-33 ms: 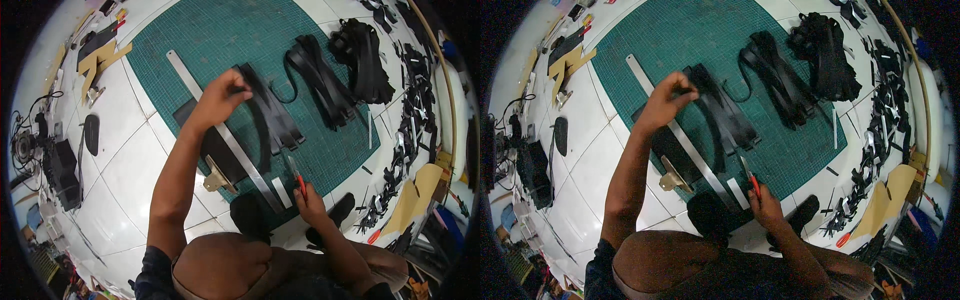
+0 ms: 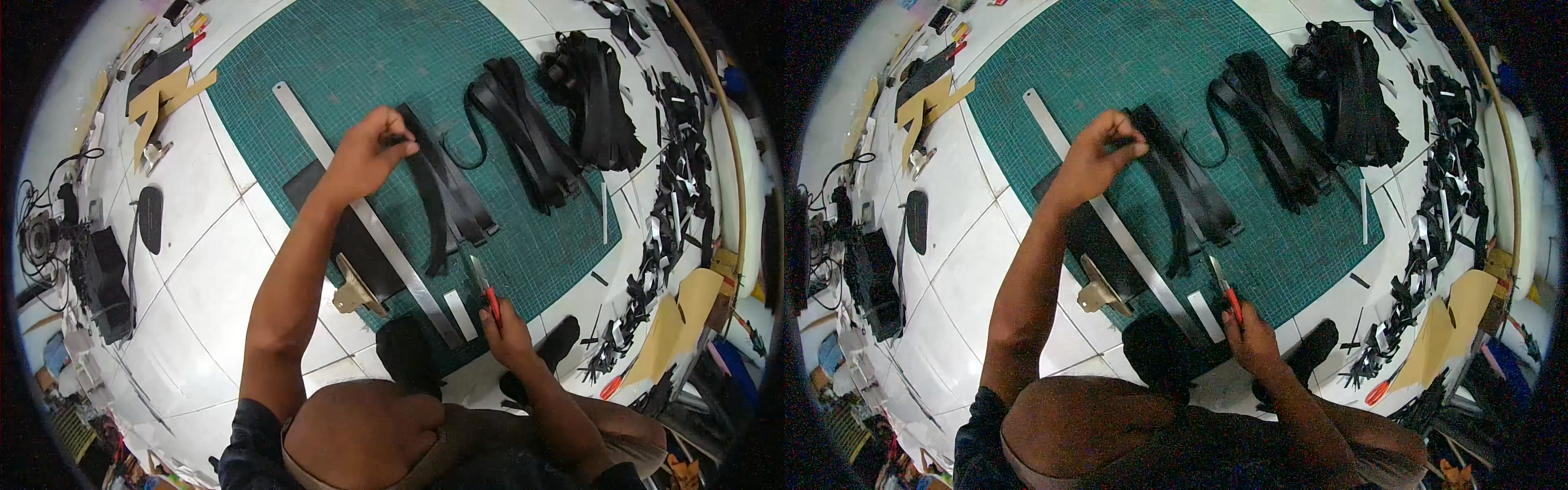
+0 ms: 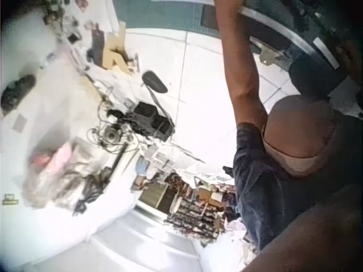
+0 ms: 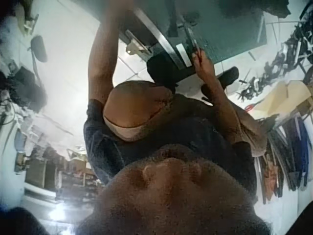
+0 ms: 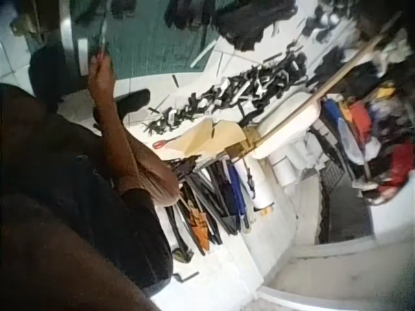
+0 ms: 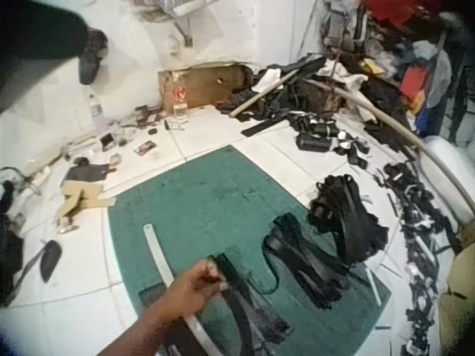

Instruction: The person aligns a metal ruler along a piece of black material on a cutting mat and repeatedly cuts strips off using a utility knife.

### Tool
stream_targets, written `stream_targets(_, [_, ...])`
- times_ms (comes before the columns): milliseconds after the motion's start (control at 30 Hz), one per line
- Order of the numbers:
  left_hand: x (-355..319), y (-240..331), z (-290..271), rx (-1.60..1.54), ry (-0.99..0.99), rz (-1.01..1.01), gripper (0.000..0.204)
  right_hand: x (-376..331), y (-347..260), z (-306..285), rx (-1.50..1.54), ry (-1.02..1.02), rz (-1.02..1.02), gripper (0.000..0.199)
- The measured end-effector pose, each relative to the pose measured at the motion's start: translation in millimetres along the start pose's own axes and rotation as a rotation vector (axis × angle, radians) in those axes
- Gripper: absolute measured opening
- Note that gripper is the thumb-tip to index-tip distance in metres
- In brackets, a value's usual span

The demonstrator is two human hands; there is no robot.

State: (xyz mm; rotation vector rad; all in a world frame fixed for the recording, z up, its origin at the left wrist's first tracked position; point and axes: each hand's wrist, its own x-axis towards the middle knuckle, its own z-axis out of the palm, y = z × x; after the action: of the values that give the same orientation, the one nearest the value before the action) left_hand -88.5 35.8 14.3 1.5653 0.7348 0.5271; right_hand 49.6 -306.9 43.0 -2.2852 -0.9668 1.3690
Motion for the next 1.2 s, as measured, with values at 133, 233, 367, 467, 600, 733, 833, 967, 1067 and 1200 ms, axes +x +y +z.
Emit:
stream_targets(133, [30.3, -12.5, 7.3, 0.701, 0.236, 0.199, 0.03, 2.9, 8.7, 4.0, -0.012, 0.02, -0.051, 0.03])
stream_targets(233, [19.0, -23.1, 2.0, 0.788, 0.428, 0.394, 0.043, 6.9, 3.3, 8.0, 0.01, 0.027, -0.088, 0.035])
stream_targets(367, [-46.0, -45.5, -29.7, 0.792, 0.657, 0.103, 0.049, 14.4, -22.6, 32.3, 0.098, -0.051, -0.129, 0.046])
stream_targets(467, [-111.2, -51.0, -45.6, 0.843, 0.631, -0.168, 0.051, 21.4, -22.0, 58.6, -0.003, -0.011, -0.214, 0.047])
stream_targets(600, [-189.7, -35.0, -25.9, 0.63, 0.353, -0.588, 0.058, 29.9, -42.6, 70.0, -0.135, 0.031, -0.272, 0.046])
stream_targets(733, [-222.7, -22.3, 8.1, 0.34, 0.256, -0.631, 0.062, 30.7, -45.0, 76.7, -0.216, 0.027, -0.346, 0.045])
stream_targets(833, [-228.2, -38.1, 20.5, 0.439, 0.317, -0.488, 0.06, 30.6, -37.7, 79.0, -0.239, 0.1, -0.404, 0.043])
stream_targets(967, [-217.0, -41.5, 34.0, 0.31, 0.381, -0.473, 0.056, 33.1, -44.0, 72.3, -0.227, 0.162, -0.401, 0.039])
stream_targets(1067, [-208.1, -43.6, 38.9, 0.315, 0.459, -0.365, 0.056, 34.9, -45.9, 69.4, -0.2, 0.124, -0.387, 0.037])
stream_targets(1200, [-198.4, -35.8, 34.9, 0.353, 0.395, -0.457, 0.057, 39.1, -38.6, 74.8, -0.155, 0.078, -0.286, 0.037])
